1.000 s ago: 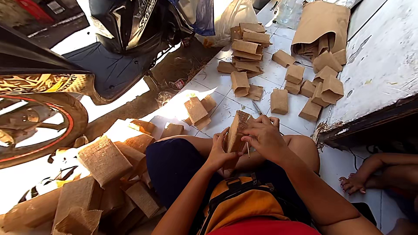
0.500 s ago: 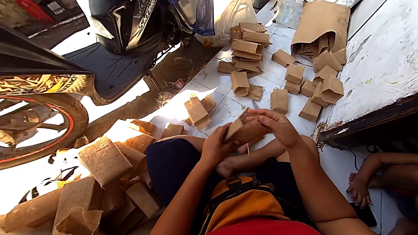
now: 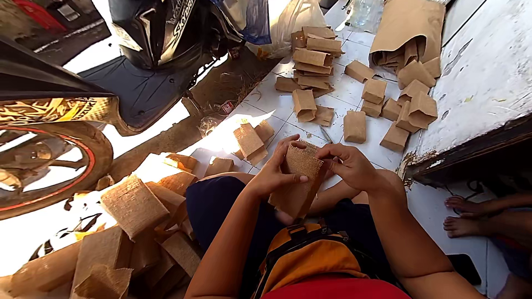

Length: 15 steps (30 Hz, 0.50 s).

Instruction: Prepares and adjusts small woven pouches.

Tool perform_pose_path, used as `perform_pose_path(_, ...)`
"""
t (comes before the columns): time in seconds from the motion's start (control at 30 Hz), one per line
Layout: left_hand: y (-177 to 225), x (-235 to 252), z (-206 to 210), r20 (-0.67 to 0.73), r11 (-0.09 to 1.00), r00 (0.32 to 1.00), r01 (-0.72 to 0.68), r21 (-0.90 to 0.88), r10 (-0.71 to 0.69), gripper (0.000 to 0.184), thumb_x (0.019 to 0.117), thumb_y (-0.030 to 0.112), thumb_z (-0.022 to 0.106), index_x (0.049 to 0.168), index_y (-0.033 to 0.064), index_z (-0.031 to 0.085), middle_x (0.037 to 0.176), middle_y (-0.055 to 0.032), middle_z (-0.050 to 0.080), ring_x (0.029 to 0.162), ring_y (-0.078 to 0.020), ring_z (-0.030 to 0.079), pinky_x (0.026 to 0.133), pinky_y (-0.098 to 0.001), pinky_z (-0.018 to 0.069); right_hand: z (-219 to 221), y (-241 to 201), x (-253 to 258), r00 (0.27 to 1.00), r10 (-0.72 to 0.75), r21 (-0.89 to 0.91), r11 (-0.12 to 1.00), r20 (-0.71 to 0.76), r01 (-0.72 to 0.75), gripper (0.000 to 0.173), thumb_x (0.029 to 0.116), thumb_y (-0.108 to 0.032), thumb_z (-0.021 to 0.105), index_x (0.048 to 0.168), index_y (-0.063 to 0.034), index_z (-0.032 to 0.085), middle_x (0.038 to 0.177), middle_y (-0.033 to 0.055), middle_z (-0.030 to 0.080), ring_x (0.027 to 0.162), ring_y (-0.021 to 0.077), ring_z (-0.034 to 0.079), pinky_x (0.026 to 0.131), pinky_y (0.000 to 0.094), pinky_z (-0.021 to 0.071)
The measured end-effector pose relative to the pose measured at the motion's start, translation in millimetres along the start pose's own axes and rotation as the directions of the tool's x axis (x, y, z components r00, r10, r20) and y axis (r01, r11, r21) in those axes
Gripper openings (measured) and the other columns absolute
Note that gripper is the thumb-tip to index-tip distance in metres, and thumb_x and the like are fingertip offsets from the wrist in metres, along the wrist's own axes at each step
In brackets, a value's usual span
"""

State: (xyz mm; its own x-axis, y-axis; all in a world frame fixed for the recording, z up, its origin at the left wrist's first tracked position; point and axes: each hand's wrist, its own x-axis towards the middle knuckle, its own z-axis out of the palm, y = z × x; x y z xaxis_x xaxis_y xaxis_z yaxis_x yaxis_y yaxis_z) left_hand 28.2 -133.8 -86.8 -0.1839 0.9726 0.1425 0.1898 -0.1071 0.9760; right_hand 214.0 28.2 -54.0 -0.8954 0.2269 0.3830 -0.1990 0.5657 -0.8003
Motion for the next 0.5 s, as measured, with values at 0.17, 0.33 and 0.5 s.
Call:
perform_pose_path(0.17, -2.7, 3.4, 1.3, 0.020, 0.940, 0.999, 0.039, -0.338, -0.034, 0.080, 0.0818, 0.016, 0.080, 0.151, 0.0206, 0.039, 0.130, -0.0008, 0.062, 0.100, -0.0093, 0.067, 0.083, -0.0272, 0.0596, 11.4, -3.9, 3.6, 0.963, -0.013, -0.152, 0.988, -0.269, -0.030, 0.023, 0.0843, -0.007, 0.076, 0.105, -0.0060, 0.066, 0.107, 0.0067, 0.056, 0.084, 0.0094, 0.055, 0.065, 0.0191, 0.0472)
perform_pose_path(0.33, -5.9, 2.7, -3.1, -0.031, 0.909, 0.999, 0.004, -0.417, -0.019, 0.081, 0.0822, 0.018, 0.081, 0.150, 0.0192, 0.037, 0.139, -0.0009, 0.057, 0.107, -0.0114, 0.067, 0.088, -0.0296, 0.0589, 13.9, -1.9, -3.9, 0.958, -0.189, -0.322, 0.940, -0.216, 0.113, 0.022, 0.0974, -0.025, 0.068, 0.100, -0.0057, 0.078, 0.102, 0.0051, 0.073, 0.115, 0.0207, 0.062, 0.101, 0.0333, 0.0494)
perform_pose_path(0.5, 0.5, 4.7, -1.7, -0.057, 0.887, 0.998, 0.000, -0.462, -0.030, 0.084, 0.0790, 0.022, 0.085, 0.149, 0.0188, 0.038, 0.126, -0.0020, 0.065, 0.101, -0.0116, 0.069, 0.085, -0.0293, 0.0604, 13.4, -7.5, -4.5, 0.961, -0.216, -0.320, 0.935, -0.171, 0.153, 0.014, 0.0912, -0.019, 0.074, 0.096, -0.0075, 0.081, 0.098, 0.0022, 0.074, 0.116, 0.0213, 0.061, 0.102, 0.0339, 0.0476)
